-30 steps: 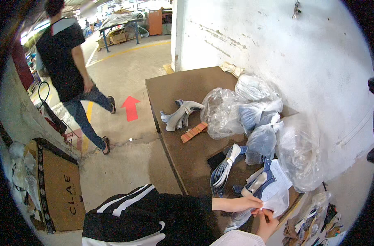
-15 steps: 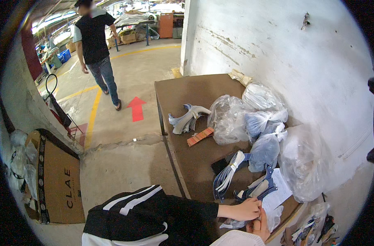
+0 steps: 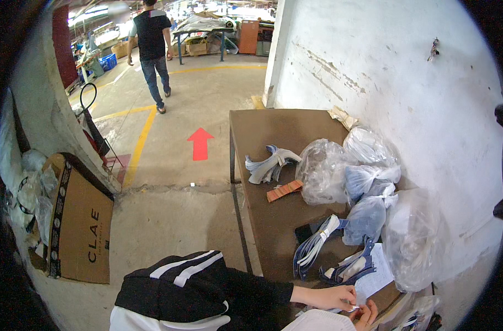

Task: The person sorts and bundles blue and white fabric parts on a table. They separate pieces, align them, and secure them with rubber bands. A coworker unpacks additional parts from plastic bags in the background.

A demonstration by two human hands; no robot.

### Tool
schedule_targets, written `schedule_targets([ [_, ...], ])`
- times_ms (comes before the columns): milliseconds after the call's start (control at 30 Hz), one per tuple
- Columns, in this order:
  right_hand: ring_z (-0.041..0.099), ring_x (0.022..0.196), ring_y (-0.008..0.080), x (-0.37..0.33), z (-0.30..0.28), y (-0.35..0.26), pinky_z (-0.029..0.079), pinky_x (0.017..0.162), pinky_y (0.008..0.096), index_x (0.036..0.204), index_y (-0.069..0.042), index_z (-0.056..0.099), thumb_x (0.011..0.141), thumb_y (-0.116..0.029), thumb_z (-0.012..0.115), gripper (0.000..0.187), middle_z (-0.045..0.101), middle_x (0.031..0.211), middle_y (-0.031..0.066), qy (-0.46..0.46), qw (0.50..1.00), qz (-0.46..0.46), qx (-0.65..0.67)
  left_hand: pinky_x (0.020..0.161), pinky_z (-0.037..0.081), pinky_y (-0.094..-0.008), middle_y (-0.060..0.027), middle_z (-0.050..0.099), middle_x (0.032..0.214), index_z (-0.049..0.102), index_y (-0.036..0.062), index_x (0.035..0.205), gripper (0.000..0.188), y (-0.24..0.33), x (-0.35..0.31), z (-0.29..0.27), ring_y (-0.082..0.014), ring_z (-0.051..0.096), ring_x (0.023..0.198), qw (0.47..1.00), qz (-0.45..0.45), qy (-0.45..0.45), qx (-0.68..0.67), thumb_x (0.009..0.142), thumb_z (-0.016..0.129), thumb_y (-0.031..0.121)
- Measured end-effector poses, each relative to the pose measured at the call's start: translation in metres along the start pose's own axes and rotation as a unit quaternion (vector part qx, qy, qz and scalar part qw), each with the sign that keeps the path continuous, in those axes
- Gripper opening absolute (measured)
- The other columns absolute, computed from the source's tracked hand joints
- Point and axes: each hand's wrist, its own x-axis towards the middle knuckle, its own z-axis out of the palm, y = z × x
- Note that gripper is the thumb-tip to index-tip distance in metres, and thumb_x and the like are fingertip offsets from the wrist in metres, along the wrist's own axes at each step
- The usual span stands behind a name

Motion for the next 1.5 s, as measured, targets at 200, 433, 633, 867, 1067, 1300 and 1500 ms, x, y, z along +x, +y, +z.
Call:
schedule_targets([
  [200,0.057,0.087,0.0301,-0.013,-0.001,0.002,0.049,0.073,0.0359,0.097,0.0,0.063,0.08,-0.008,0.07,0.019,0.055,0.106,0.0162,0.07,0.984,0.094,0.138,0.088,0.041,-0.0314,-0.0102,0.059,0.1,0.066,-0.004,0.089,0.024,-0.007,0.007,0.003,-0.0203,0.052,0.099,0.99,-0.051,-0.011,-0.132,0.088,0.063,0.02],
  [433,0.054,0.081,0.0273,-0.005,-0.017,-0.024,0.045,0.074,0.0356,0.085,0.002,0.058,0.082,-0.001,0.064,0.007,0.051,0.087,0.0125,0.001,0.996,0.072,0.058,0.089,0.045,-0.0386,-0.0107,0.062,0.105,0.055,0.0046,0.114,0.04,0.011,-0.002,-0.012,-0.0247,0.062,0.095,0.995,-0.066,-0.077,0.01,0.086,0.067,0.03],
  [633,0.05,0.08,0.0209,0.001,-0.046,-0.007,0.04,0.075,0.0316,0.084,0.0,0.058,0.084,-0.002,0.061,0.004,0.05,0.086,0.008,0.121,0.981,0.12,0.088,0.1,0.038,-0.0442,-0.0105,0.064,0.104,0.063,0.0057,0.106,0.023,0.025,-0.002,-0.007,-0.0273,0.059,0.103,0.98,0.046,-0.067,0.184,0.086,0.064,0.018],
  [867,0.045,0.075,0.0117,-0.006,-0.065,-0.007,0.037,0.071,0.0244,0.097,-0.002,0.055,0.092,-0.005,0.053,0.006,0.049,0.086,0.0028,0.283,0.888,0.211,0.293,0.079,0.049,-0.0321,-0.0088,0.067,0.1,0.068,0.0004,0.093,0.012,0.1,0.022,-0.08,-0.0205,0.063,0.089,0.98,-0.004,0.166,0.11,0.084,0.066,0.008],
  [1067,0.05,0.087,0.0103,-0.022,-0.062,0.005,0.042,0.078,0.0226,0.099,-0.002,0.057,0.089,0.001,0.056,0.011,0.053,0.095,0.0023,0.171,0.917,0.243,0.266,0.091,0.045,-0.0299,-0.0113,0.061,0.118,0.066,0.0028,0.11,0.028,0.114,0.045,-0.213,-0.02,0.058,0.109,0.876,0.049,0.336,0.343,0.082,0.064,0.001],
  [1300,0.06,0.084,0.0187,0.019,-0.014,0.004,0.047,0.075,0.0281,0.099,0.001,0.064,0.09,-0.007,0.059,0.014,0.062,0.092,0.0115,-0.018,0.962,0.182,0.2,0.081,0.049,-0.0301,-0.0113,0.068,0.099,0.064,-0.0008,0.108,0.025,0.07,0.049,-0.139,-0.0187,0.064,0.091,0.957,-0.069,0.118,0.255,0.089,0.064,0.016],
  [1500,0.068,0.08,0.0302,0.054,0.068,0.053,0.052,0.071,0.0355,0.102,0.003,0.066,0.086,-0.022,0.064,0.03,0.068,0.091,0.0201,-0.093,0.967,0.224,0.077,0.075,0.05,-0.0481,-0.0269,0.064,0.089,0.061,-0.0062,0.087,0.047,-0.032,0.074,-0.073,-0.043,0.063,0.087,0.893,-0.134,0.031,0.429,0.086,0.063,0.041],
])
